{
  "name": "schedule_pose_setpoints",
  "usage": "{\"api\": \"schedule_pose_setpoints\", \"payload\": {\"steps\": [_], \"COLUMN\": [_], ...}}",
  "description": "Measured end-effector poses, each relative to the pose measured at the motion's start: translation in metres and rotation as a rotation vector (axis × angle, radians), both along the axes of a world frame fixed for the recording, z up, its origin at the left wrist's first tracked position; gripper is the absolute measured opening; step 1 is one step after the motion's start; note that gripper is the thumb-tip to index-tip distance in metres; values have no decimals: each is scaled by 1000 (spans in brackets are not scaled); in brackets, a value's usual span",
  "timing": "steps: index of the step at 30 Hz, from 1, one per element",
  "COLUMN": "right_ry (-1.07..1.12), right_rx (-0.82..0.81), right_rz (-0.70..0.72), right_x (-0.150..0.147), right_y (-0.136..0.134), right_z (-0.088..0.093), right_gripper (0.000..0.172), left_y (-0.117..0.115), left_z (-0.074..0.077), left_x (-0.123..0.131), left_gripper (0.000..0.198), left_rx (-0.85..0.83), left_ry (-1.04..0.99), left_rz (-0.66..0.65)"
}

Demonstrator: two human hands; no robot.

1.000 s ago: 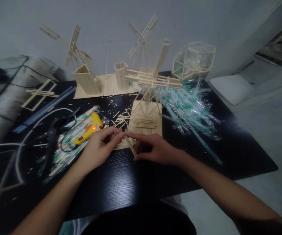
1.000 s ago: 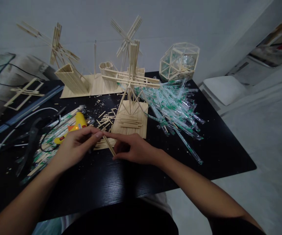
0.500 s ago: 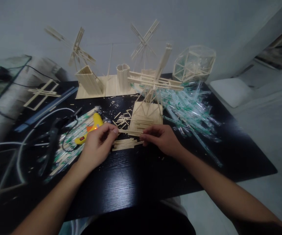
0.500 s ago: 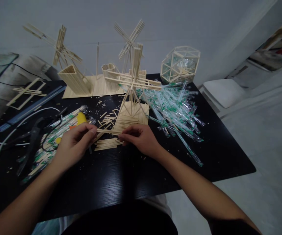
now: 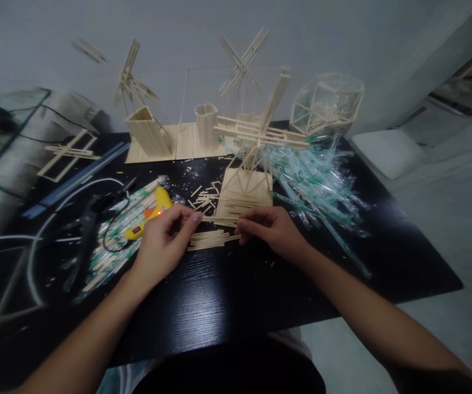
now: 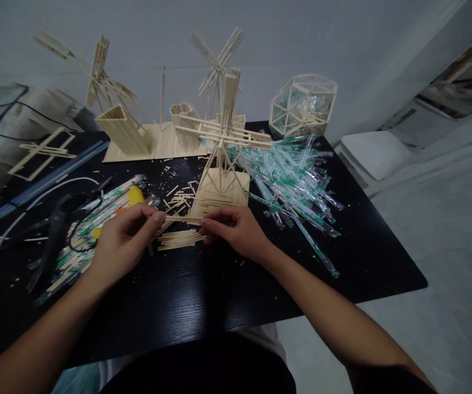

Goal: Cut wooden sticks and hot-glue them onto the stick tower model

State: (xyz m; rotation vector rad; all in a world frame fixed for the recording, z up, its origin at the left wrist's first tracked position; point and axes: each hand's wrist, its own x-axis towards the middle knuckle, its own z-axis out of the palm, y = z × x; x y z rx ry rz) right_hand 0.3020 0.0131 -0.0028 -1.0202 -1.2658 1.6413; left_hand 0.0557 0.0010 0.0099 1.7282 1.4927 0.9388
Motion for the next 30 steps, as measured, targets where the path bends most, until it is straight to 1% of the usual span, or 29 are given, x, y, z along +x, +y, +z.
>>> {"api": "schedule_pose_setpoints", "payload": {"steps": [7, 11, 16, 19, 23, 30], "right_ry": [-55, -56, -42, -45, -32, -15], "right_rx": [60, 69, 48, 39, 23, 5], "right_rz": [-23, -26, -22, -15, -11, 4], "right_x": [1, 1, 2, 2, 1, 1], "right_y": [-1, -1, 0, 0, 0, -2], "right_z": [1, 2, 2, 2, 3, 2], "right_gripper": [31, 30, 28, 30, 32, 32], "left_y": [-1, -1, -1, -1, -1, -2], "left_z": [3, 2, 4, 5, 6, 5], "left_x": [5, 4, 2, 1, 1, 1], "left_gripper": [30, 30, 25, 30, 16, 13], "left_rx": [-49, -49, 59, 156, 281, 345], "left_ry": [-99, -129, -96, -45, 89, 116], "left_rz": [-17, -29, -66, -116, -132, -163]}}
